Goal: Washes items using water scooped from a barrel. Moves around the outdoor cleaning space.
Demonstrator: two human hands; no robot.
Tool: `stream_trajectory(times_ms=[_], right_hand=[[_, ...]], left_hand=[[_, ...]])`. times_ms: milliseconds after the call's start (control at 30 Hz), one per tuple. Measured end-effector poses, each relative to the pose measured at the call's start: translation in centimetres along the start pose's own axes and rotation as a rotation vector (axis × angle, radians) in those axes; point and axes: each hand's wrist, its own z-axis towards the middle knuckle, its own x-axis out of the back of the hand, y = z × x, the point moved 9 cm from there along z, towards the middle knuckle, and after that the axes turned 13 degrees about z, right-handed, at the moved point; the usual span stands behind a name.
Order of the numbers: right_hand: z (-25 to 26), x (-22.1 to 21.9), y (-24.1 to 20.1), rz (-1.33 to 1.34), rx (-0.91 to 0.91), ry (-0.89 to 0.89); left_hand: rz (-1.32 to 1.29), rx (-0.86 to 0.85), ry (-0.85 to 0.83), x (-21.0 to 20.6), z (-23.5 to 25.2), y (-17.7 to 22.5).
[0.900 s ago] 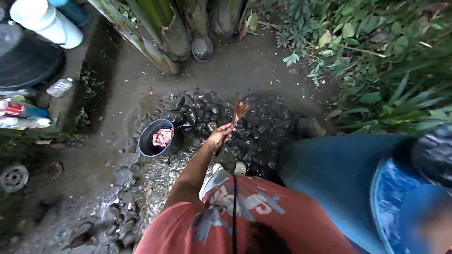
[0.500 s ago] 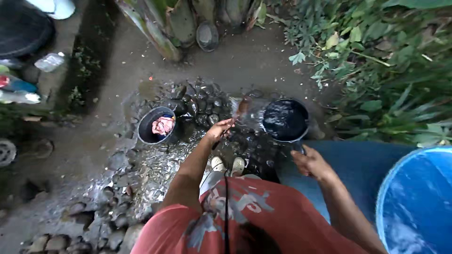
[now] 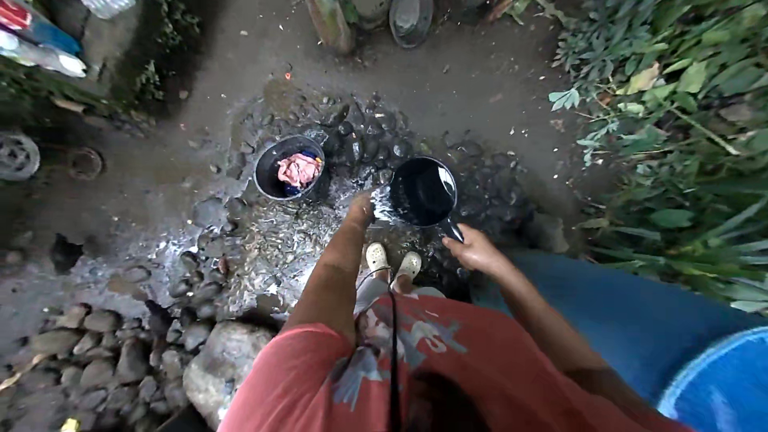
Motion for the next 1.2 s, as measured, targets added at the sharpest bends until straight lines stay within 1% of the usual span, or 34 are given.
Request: stream_trajectory(times_ms=[33,67,100,200,267,367,467,567,600,633,667,700,733,800,833,867,933,1000,1067,1133,1200], right_hand=[[1.2,0.1,0.2,0.005,-0.028,0.02],[2.4,0.3,0.5,-0.007,-0.055,0.052],[3.6,0.6,0.8,-0.035,-0.083,0.088],[6.7,1.5,2.1,-0.165,-0.141,0.157],[7.8,2.2,2.8,-0.214,-0.125,0.187],[7.4,3.1,2.7,-0.238,-0.084,0.226],[5.7,3.4,2.5,-0.282,-0.038,0.252],[4.2,2.1,2.1,-0.287,0.008,0.218],[3.8,1.6,1.8,-0.275,0.015,0.203],[3.5,1.2,1.5,-0.264,0.022,0.194],[3.3,0.9,1.2,-0.259,0.033,0.193],[3.1,0.7,0.9,-0.272,0.037,0.198],[2.9,0.6,0.7,-0.308,0.025,0.201],[2.6,0.8,0.0,-0.397,-0.019,0.2],[2.5,1.0,-0.6,-0.438,-0.034,0.198],[2.3,1.2,-1.1,-0.483,-0.042,0.201],[2.2,2.2,-2.1,-0.576,-0.047,0.233],[1.8,4.8,-2.7,-0.622,-0.068,0.328],[0.1,9.3,-2.6,-0.595,-0.106,0.474],[-3.6,15.1,-1.3,-0.519,-0.137,0.659],[-9.8,21.5,1.3,-0.359,-0.111,0.921]], left_hand=[[0.182,-0.035,-0.029,0.4,0.0,0.3],[0.28,-0.027,-0.082,0.5,0.1,0.4],[0.254,-0.015,-0.138,0.5,0.2,0.1],[-0.054,0.0,-0.372,0.5,-1.1,-1.3],[-0.192,0.022,-0.442,1.0,-1.7,-2.7],[-0.398,0.057,-0.427,1.0,-1.0,-4.2],[-0.638,0.134,-0.364,-1.1,1.4,-4.1],[-0.938,0.169,-0.296,-3.5,4.4,-2.0],[-0.985,0.196,-0.26,-3.9,4.9,-1.0],[-0.95,0.249,-0.197,-4.1,5.0,-0.1],[-0.822,0.287,-0.138,-3.9,4.7,0.5],[-0.605,0.286,-0.104,-3.5,4.3,1.1],[-0.387,0.23,-0.124,-3.1,3.8,1.7],[0.232,0.004,-0.185,-3.0,3.0,4.1],[0.477,-0.07,-0.207,-3.5,2.9,5.6],[0.653,-0.109,-0.232,-3.9,2.7,7.0],[0.878,-0.221,-0.299,-5.3,2.8,9.5],[1.055,-0.385,-0.328,-7.3,3.8,12.2],[1.143,-0.462,-0.39,-9.0,4.4,13.9],[1.12,-0.43,-0.427,-9.3,4.2,14.5],[1.039,-0.351,-0.398,-8.7,4.1,14.4]])
